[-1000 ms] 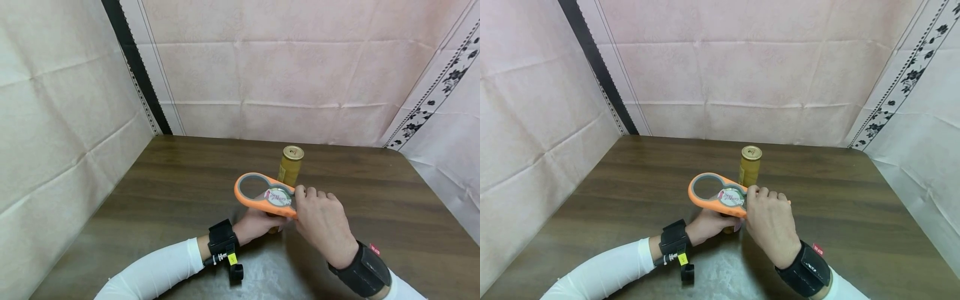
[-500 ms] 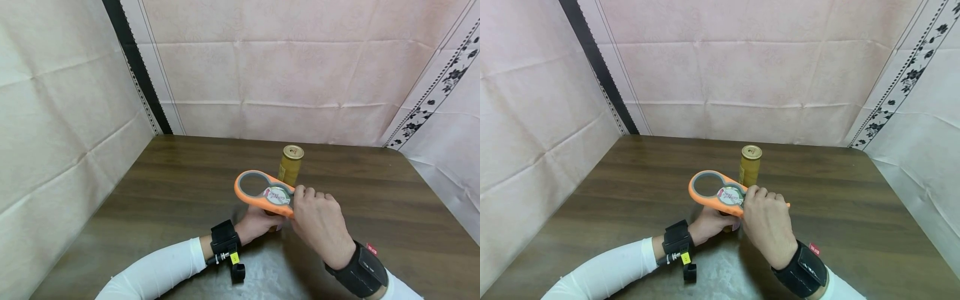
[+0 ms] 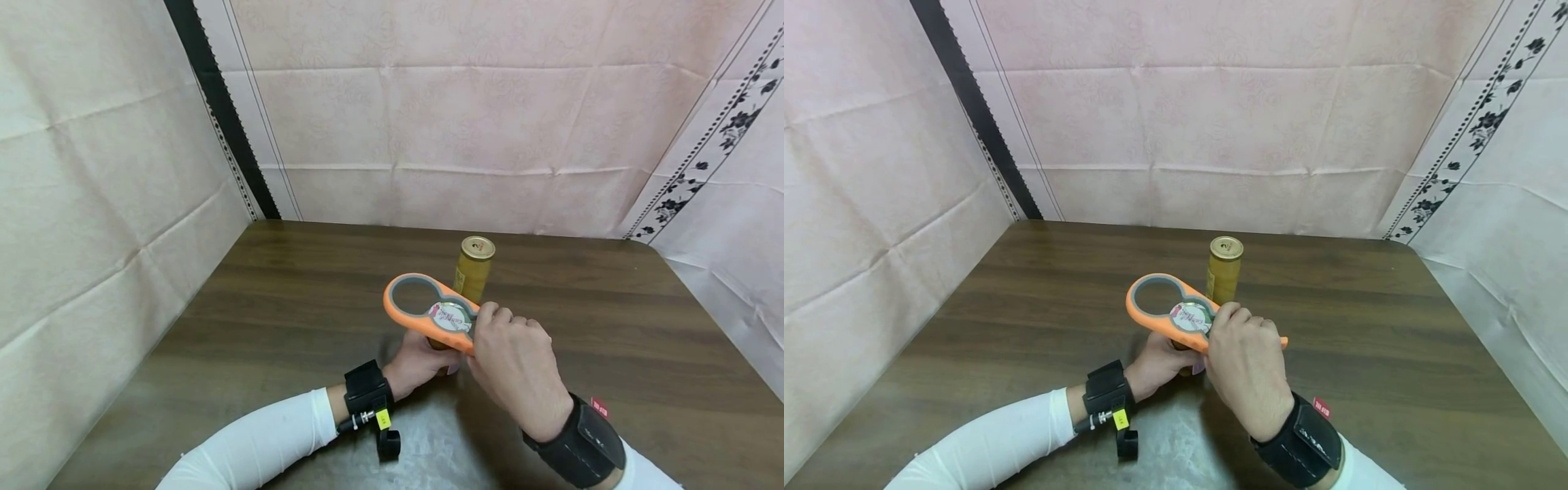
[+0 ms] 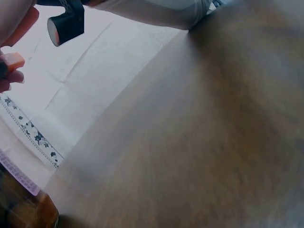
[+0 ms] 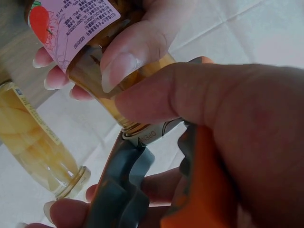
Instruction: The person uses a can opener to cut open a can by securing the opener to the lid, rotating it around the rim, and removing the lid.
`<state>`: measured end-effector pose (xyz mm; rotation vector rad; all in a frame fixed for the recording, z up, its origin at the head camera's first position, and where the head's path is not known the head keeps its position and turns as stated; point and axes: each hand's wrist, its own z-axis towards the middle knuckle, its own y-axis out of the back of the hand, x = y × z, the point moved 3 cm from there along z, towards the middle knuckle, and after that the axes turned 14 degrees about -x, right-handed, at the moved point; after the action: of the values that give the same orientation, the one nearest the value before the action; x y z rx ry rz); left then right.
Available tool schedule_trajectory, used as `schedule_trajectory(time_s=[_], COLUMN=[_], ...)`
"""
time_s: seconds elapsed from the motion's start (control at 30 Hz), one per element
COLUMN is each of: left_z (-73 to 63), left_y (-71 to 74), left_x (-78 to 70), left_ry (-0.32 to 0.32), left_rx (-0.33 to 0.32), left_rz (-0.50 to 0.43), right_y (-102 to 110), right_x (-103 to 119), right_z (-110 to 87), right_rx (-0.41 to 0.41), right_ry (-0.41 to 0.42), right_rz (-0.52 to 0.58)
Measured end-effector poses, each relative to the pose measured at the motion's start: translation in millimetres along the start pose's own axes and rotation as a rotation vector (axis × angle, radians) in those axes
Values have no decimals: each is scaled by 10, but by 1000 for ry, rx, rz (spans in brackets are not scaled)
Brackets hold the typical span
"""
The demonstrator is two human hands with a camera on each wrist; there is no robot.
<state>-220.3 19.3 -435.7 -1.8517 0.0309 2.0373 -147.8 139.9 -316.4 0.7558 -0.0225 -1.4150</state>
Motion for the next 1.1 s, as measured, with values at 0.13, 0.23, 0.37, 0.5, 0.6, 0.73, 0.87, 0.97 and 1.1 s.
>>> schedule_trajectory(time_s=[0.13,0.23,0.37,0.5,0.6,0.73,0.87,0.97,1.1], left_z=[-5,-9,3,10,7,-6,-18,-15,-13], left_y=[1,-3,-4,1,0,-4,-7,-7,0], left_x=[-10,-14,-7,-1,5,4,4,4,6], left_ry=[24,41,45,52,51,23,4,-11,-24], left_rx=[-11,-23,-25,-24,-29,-40,-50,-51,-51], left_rz=[-8,-26,-40,-36,-31,-31,-31,-32,-30], right_y=[-8,-11,-17,-22,-19,-12,-7,-7,-11], right_x=[-2,-4,-15,-22,-18,-12,-2,13,39], right_z=[6,15,22,22,21,20,17,19,28], right_rx=[26,33,48,69,74,66,55,46,24], right_ry=[-3,-2,5,5,5,7,10,12,8], right_rz=[-4,-8,-15,-15,-21,-28,-32,-43,-56])
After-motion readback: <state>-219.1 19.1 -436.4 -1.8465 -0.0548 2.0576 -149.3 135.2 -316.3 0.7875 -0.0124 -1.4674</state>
